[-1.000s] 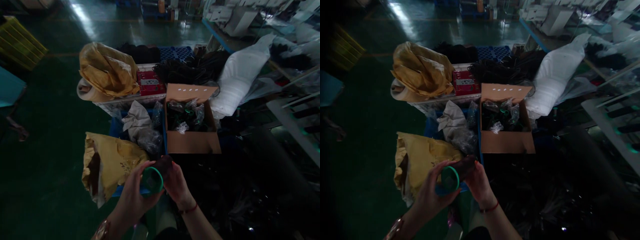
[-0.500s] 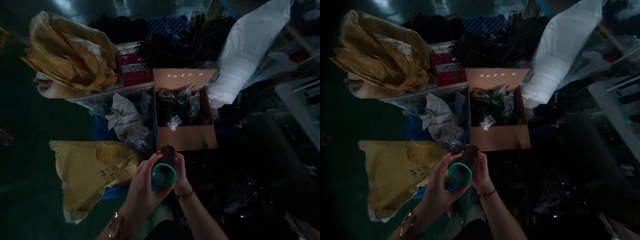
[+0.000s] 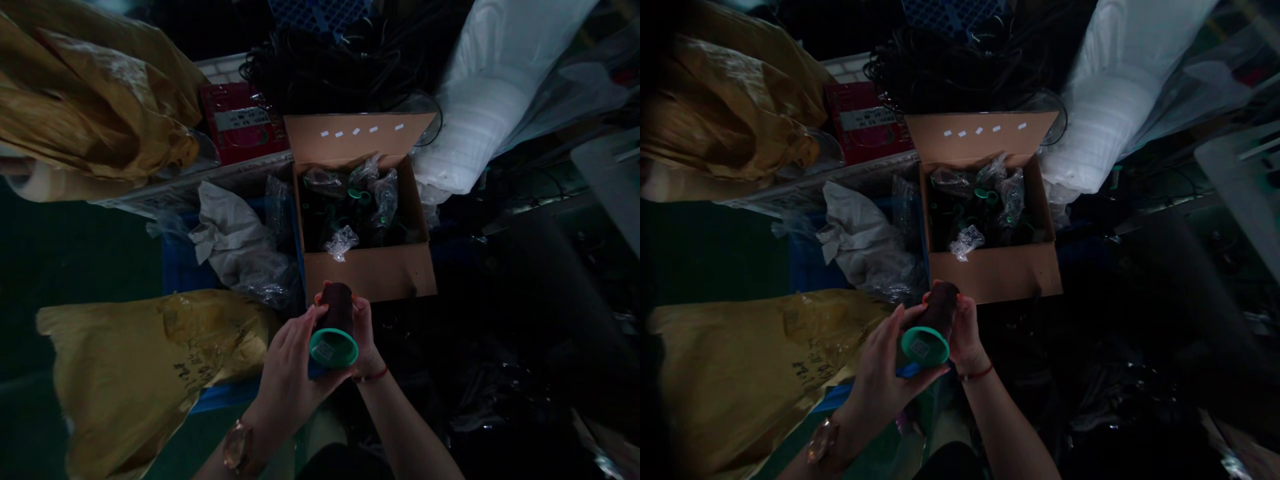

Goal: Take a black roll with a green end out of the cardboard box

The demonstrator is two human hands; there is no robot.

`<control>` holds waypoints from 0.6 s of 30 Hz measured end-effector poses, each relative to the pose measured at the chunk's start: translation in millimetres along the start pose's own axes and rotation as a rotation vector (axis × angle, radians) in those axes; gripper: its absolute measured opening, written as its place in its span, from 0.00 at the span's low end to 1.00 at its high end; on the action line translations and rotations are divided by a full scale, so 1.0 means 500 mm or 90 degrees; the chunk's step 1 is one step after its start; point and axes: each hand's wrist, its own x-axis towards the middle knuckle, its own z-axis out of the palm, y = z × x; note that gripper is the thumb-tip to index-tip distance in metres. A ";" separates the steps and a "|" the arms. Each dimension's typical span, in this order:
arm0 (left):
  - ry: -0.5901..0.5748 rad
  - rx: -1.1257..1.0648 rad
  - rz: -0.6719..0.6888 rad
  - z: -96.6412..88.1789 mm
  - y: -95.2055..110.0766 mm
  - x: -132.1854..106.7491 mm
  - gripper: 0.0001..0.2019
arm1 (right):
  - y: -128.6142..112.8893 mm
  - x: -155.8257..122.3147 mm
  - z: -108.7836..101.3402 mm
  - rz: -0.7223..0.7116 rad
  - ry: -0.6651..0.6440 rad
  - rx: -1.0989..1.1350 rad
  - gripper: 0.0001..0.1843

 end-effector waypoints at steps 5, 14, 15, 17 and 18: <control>-0.071 -0.240 -0.248 0.071 -0.150 0.002 0.27 | -0.037 0.051 -0.100 -0.103 0.191 0.017 0.19; 0.031 -0.066 -0.537 0.308 -0.598 0.153 0.16 | -0.192 0.211 -0.227 -0.438 0.519 -0.071 0.19; 0.039 -0.042 -0.540 0.330 -0.626 0.179 0.17 | -0.205 0.244 -0.226 -0.510 0.527 -0.143 0.21; 0.055 0.009 -0.539 0.373 -0.669 0.230 0.17 | -0.215 0.321 -0.227 -0.635 0.518 -0.322 0.25; 0.060 0.034 -0.536 0.393 -0.685 0.253 0.17 | -0.211 0.361 -0.231 -0.662 0.496 -0.450 0.27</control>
